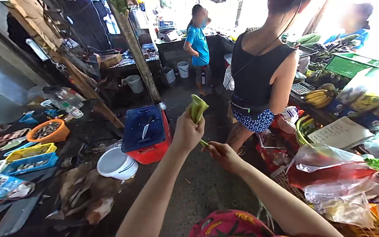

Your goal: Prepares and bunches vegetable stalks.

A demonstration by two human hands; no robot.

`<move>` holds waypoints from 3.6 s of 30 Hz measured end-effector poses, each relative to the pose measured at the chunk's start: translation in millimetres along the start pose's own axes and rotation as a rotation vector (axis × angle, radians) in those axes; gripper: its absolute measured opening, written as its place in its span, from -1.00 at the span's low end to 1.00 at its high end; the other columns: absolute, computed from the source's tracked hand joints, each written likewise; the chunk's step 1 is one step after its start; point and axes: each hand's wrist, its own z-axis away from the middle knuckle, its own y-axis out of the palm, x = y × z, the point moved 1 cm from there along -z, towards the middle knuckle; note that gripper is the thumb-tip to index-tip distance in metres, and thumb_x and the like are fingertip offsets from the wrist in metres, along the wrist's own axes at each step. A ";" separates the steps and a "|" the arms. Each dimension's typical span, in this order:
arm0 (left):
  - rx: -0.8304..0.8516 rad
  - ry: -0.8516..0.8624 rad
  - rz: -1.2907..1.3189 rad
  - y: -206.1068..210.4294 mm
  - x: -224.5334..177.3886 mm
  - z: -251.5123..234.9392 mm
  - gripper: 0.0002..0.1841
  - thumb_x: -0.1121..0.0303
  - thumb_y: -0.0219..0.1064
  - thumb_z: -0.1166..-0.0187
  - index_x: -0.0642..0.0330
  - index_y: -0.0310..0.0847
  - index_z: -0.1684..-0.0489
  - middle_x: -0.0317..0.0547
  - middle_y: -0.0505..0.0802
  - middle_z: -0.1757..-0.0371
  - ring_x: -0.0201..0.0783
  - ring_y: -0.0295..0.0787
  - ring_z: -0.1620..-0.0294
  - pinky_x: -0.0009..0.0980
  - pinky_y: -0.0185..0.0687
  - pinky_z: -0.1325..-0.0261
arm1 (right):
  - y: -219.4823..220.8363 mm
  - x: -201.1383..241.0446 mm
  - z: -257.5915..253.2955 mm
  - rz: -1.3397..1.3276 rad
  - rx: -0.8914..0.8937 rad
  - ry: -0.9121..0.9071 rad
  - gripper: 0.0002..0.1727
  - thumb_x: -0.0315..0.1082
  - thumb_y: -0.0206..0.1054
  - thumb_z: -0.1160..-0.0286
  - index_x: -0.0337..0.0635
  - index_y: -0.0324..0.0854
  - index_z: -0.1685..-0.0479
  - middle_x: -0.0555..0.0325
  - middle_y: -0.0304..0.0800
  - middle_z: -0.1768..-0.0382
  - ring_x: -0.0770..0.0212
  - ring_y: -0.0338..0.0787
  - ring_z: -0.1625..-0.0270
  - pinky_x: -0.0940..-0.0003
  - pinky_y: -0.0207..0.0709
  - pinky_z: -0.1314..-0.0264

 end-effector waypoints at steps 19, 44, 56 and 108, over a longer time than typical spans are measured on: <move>0.985 -0.303 0.460 -13.8 19.7 68.7 -0.70 0.45 0.47 -0.37 0.14 0.67 -0.06 -0.37 0.79 0.28 -0.58 0.68 0.35 -0.55 0.64 0.25 | -6.9 19.4 26.9 0.135 -0.134 -0.033 -0.49 0.16 0.56 -0.36 -0.18 0.73 0.25 0.30 0.77 0.42 0.56 0.69 0.36 0.53 0.60 0.25; 0.331 0.081 0.173 42.7 -19.5 48.0 -0.66 0.02 0.58 -0.20 -0.08 0.86 0.13 -0.29 0.81 -0.22 -0.23 0.61 -0.29 0.08 0.33 -0.37 | -21.4 79.3 -16.3 -0.618 -0.507 -0.279 -0.52 -0.39 0.23 -0.64 -0.02 0.44 0.82 0.41 0.45 0.80 0.49 0.49 0.70 0.53 0.43 0.56; -0.018 -0.054 0.991 7.6 11.5 37.9 -0.87 0.51 0.43 -0.44 0.03 0.62 0.27 -0.41 0.76 0.41 -0.46 0.72 0.45 -0.44 0.76 0.28 | 1.3 12.1 -20.6 -0.199 0.028 -0.135 0.02 0.11 0.48 -0.44 -0.40 0.13 -0.74 -0.02 0.69 -0.41 0.27 0.68 -0.44 0.23 0.56 -0.55; 0.964 -0.614 0.524 -3.9 66.2 93.7 -0.71 0.06 0.49 -0.39 0.02 0.67 0.15 -0.51 0.76 0.47 -0.59 0.69 0.47 -0.54 0.65 0.32 | -6.1 41.8 13.9 1.008 0.304 -0.104 -0.37 0.22 0.25 -0.62 -0.27 0.69 0.40 -0.05 0.74 0.51 -0.09 0.82 0.30 -0.05 0.63 0.07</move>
